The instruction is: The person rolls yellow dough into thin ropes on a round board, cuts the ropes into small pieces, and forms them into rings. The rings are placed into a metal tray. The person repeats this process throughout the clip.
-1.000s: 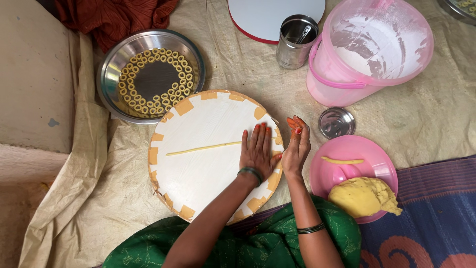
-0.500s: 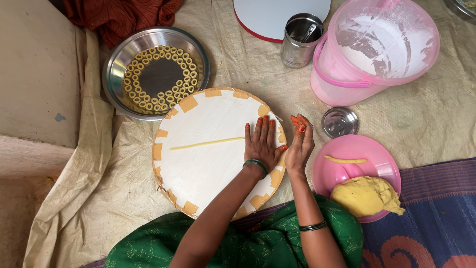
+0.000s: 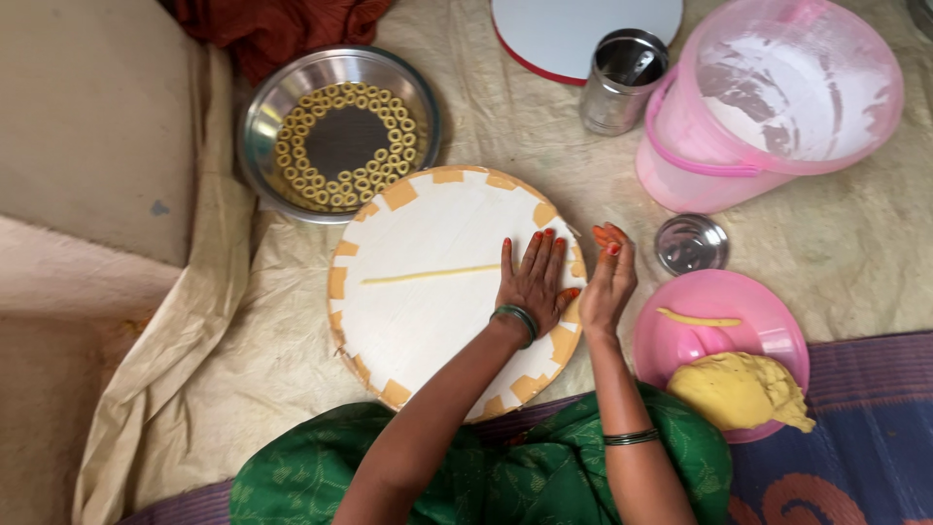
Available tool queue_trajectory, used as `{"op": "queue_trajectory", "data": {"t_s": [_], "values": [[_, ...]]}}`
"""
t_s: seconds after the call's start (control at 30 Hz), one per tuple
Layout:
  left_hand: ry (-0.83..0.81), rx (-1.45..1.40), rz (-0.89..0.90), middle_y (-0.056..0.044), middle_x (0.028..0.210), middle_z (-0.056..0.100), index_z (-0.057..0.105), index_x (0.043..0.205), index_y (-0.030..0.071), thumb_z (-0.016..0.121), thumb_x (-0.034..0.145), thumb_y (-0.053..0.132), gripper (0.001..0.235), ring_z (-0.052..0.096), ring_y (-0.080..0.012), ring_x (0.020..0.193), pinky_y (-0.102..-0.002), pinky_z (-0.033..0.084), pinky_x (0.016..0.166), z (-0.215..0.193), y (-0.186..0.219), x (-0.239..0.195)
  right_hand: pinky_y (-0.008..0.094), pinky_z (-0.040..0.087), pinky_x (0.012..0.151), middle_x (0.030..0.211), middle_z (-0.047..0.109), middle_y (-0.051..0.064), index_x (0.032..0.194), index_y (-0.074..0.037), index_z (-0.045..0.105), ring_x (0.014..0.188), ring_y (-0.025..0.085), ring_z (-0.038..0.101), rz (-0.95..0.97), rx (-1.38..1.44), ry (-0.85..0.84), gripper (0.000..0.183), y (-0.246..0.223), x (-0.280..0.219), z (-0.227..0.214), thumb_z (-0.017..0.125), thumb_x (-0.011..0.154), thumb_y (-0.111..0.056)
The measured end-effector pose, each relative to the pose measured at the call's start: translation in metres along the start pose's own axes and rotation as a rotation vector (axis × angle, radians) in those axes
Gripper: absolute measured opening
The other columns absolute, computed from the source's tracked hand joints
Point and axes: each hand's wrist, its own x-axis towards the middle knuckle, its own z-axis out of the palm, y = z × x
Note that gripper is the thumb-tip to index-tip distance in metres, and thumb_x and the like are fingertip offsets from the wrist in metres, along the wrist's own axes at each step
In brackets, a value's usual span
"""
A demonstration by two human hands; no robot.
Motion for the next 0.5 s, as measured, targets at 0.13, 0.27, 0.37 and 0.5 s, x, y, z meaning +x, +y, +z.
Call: {"op": "queue_trajectory", "data": {"t_s": [0.13, 0.27, 0.37, 0.5], "values": [[0.128, -0.031, -0.088, -0.010, 0.169, 0.012, 0.016, 0.160, 0.010, 0.041, 0.098, 0.053, 0.080, 0.008, -0.0250, 0.156, -0.071, -0.005, 0.116, 0.021, -0.051, -0.013, 0.040, 0.048, 0.107, 0.124, 0.069, 0.019, 0.131, 0.004, 0.059, 0.117, 0.028, 0.065, -0.035, -0.048, 0.012, 0.045, 0.003, -0.002, 0.000, 0.042, 0.114, -0.034], [0.282, -0.025, -0.265, -0.006, 0.165, 0.032, 0.031, 0.159, 0.013, 0.050, 0.101, 0.037, 0.065, 0.023, -0.0264, 0.154, -0.074, -0.002, 0.119, 0.035, -0.147, -0.065, 0.041, 0.049, 0.106, 0.126, 0.067, 0.019, 0.132, 0.004, 0.059, 0.119, 0.029, 0.064, -0.042, -0.109, -0.022, 0.046, 0.002, -0.006, 0.003, 0.041, 0.114, -0.035], [0.253, 0.004, -0.442, -0.002, 0.166, 0.034, 0.032, 0.159, 0.018, 0.046, 0.102, 0.030, 0.060, 0.025, -0.0227, 0.154, -0.071, 0.002, 0.122, 0.031, -0.196, -0.104, 0.041, 0.049, 0.108, 0.129, 0.065, 0.019, 0.133, 0.004, 0.058, 0.120, 0.029, 0.064, -0.041, -0.066, -0.070, 0.047, 0.001, -0.011, 0.010, 0.041, 0.114, -0.036], [0.150, 0.067, -0.411, -0.007, 0.167, 0.019, 0.018, 0.160, 0.011, 0.029, 0.102, 0.051, 0.071, 0.015, -0.0231, 0.154, -0.062, 0.002, 0.121, 0.019, -0.204, -0.134, 0.041, 0.049, 0.108, 0.130, 0.065, 0.019, 0.133, 0.004, 0.058, 0.123, 0.030, 0.063, -0.051, -0.162, -0.140, 0.048, -0.001, -0.019, 0.018, 0.037, 0.115, -0.036]]}}
